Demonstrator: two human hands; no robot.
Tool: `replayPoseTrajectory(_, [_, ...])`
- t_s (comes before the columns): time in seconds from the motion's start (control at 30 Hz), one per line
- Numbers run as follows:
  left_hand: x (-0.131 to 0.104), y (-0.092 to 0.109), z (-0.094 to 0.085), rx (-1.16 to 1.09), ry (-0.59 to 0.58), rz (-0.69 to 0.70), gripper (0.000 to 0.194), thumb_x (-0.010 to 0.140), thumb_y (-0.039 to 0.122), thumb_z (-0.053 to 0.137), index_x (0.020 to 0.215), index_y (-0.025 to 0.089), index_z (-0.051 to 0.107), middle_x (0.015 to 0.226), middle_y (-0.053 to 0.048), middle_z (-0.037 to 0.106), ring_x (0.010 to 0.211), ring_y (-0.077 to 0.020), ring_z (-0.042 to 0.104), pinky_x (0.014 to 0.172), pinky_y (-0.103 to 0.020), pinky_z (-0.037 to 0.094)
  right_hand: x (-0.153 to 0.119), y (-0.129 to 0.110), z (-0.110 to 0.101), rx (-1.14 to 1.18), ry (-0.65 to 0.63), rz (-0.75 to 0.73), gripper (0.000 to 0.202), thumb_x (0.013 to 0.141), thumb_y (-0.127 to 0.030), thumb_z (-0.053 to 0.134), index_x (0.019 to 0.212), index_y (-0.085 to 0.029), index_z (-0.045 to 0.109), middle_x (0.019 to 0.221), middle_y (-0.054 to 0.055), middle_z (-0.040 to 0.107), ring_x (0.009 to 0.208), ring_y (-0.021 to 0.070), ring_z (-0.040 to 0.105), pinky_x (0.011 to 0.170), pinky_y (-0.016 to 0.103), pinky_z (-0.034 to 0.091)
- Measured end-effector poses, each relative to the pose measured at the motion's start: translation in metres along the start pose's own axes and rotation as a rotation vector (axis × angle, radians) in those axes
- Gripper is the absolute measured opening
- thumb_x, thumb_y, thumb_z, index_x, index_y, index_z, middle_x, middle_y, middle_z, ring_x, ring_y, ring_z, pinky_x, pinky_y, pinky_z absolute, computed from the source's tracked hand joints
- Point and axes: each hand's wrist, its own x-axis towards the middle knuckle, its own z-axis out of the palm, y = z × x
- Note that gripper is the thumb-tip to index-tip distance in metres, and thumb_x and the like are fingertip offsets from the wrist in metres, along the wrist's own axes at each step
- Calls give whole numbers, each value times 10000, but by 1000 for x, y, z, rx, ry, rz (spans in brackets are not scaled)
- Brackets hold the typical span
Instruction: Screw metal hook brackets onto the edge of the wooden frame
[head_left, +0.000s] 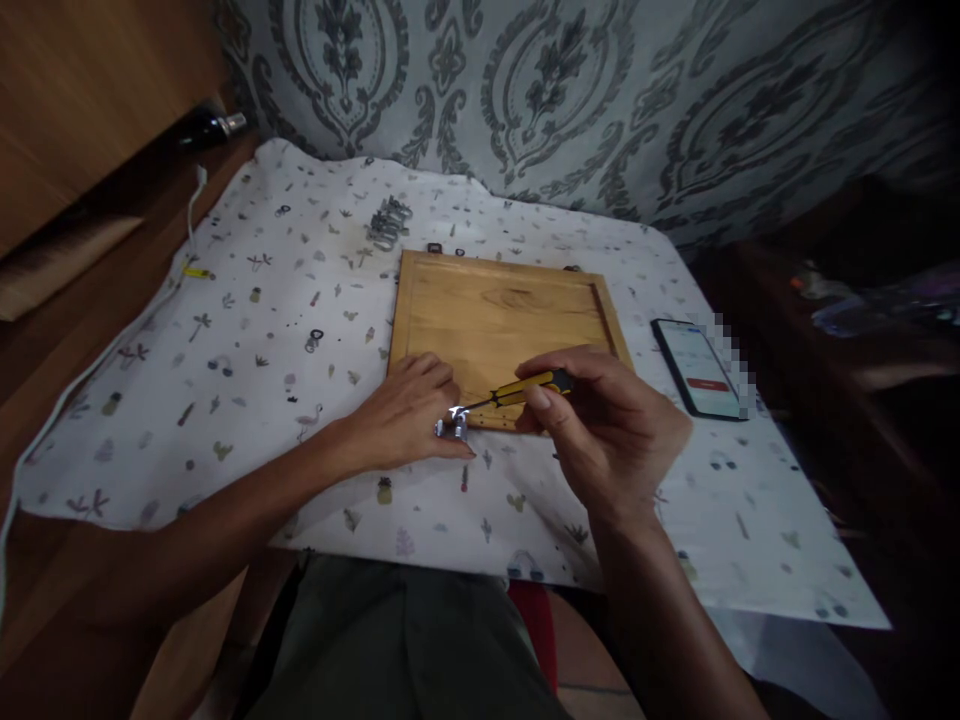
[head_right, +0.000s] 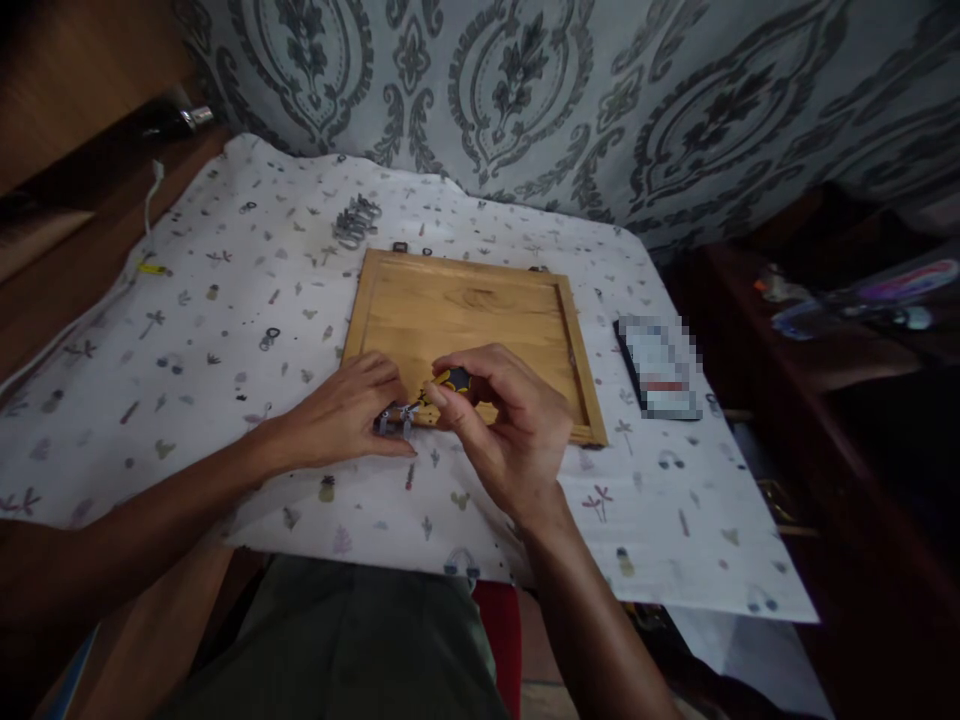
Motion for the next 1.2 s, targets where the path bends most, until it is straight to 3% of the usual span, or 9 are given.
replayPoseTrajectory(0.43, [1,3,-2,39,-22,-18,494,825,580,852,965,133,698,1000,-78,629,999,-268,532,865,-363,431,11,-4,-10,91,-123,69,123,966,-277,754,1079,-275,802,1000,-13,789,538,41,666,517,174,543])
replayPoseTrajectory(0.93, [1,0,1,9,-1,1,469,831,575,851,953,157,676,994,-70,633,993,-267,535,866,-372,429,4,0,0,39,-12,81,115,952,-349,763,977,-237,770,885,-8,744,498,74,639,478,218,540])
replayPoseTrajectory(1.2, [1,2,-1,-2,-19,-10,454,842,568,841,930,154,677,1008,-78,639,1013,-274,536,884,-390,439,4,-1,3,25,15,71,82,917,-289,798,922,-224,750,824,-29,713,485,70,628,466,203,515])
